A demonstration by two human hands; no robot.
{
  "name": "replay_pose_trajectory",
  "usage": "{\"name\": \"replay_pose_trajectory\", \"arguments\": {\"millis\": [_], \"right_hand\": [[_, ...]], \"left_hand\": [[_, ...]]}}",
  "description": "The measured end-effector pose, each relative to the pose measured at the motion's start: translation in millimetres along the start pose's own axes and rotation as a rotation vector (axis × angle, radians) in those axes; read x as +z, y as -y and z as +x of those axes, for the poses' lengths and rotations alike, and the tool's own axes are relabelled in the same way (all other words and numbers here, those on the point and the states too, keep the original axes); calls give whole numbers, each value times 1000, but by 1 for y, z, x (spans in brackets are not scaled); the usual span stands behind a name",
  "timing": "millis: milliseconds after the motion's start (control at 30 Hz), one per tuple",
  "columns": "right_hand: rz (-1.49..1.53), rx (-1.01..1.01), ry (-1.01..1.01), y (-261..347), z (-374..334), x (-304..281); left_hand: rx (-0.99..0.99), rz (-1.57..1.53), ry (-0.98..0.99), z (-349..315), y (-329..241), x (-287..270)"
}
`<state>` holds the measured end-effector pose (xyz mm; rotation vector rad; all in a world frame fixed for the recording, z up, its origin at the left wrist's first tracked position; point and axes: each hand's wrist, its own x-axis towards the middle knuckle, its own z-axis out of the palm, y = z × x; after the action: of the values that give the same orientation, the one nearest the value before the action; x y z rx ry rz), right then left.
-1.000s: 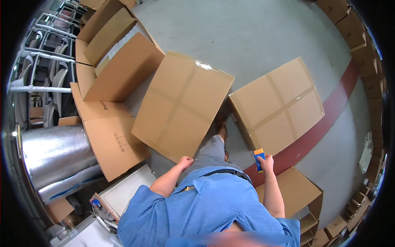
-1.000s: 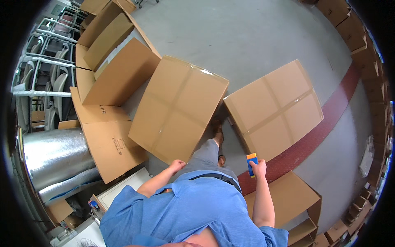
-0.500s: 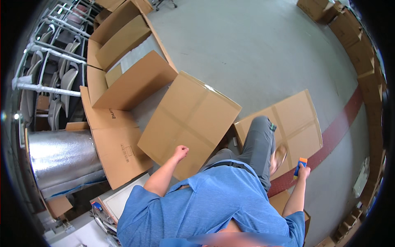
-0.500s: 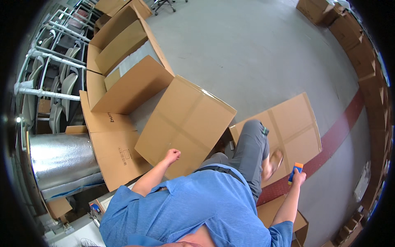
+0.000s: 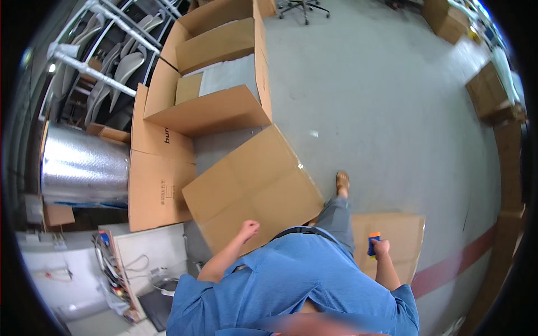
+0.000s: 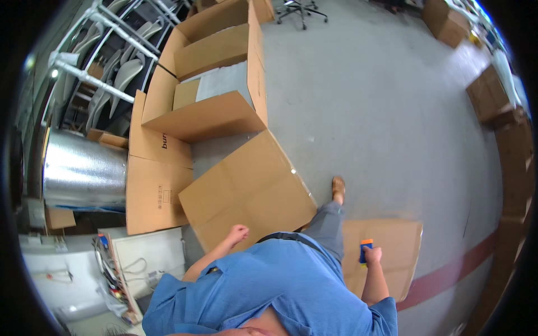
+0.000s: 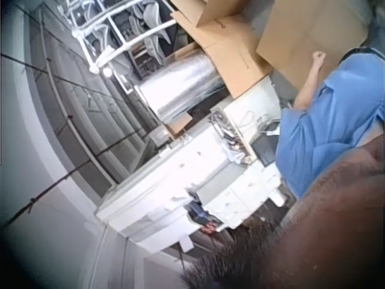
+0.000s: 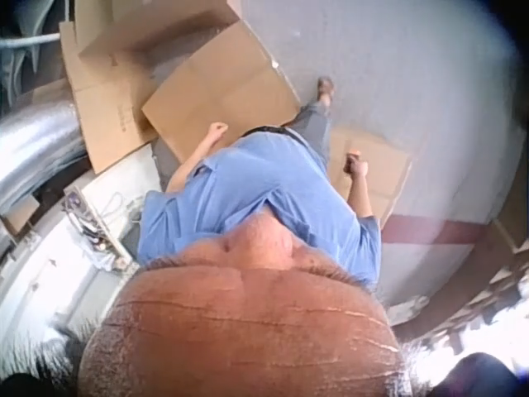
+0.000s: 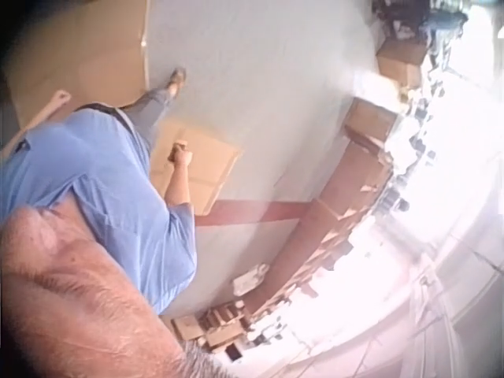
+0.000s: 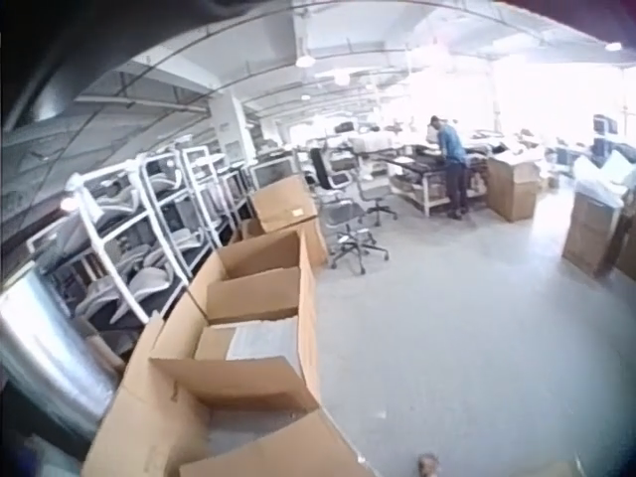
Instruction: Close and tape cardboard shipping boxes using a tape dispenser.
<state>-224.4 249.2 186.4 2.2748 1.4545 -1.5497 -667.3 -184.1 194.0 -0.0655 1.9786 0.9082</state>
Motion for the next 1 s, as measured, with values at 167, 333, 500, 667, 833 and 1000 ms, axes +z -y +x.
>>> {"name": "replay_pose_trajectory", "arguments": {"millis": [167, 333, 500, 667, 833, 1000], "right_hand": [[-77, -117, 46, 108, 124, -35], [65, -13, 168, 160, 157, -120], [-11, 75, 158, 204, 176, -169], [-177, -200, 116, 290, 212, -179], [-172, -380, 203, 424, 188, -128], [-54, -346, 296, 444, 179, -84]], "left_hand": [[-251, -181, -164, 0, -81, 46], [-6, -151, -47, 19, -165, 93], [-239, -316, -215, 25, -156, 120], [-406, -307, -233, 0, -119, 158], [-292, -168, -186, 2, -107, 208], [-100, 57, -92, 90, -118, 205]]}}
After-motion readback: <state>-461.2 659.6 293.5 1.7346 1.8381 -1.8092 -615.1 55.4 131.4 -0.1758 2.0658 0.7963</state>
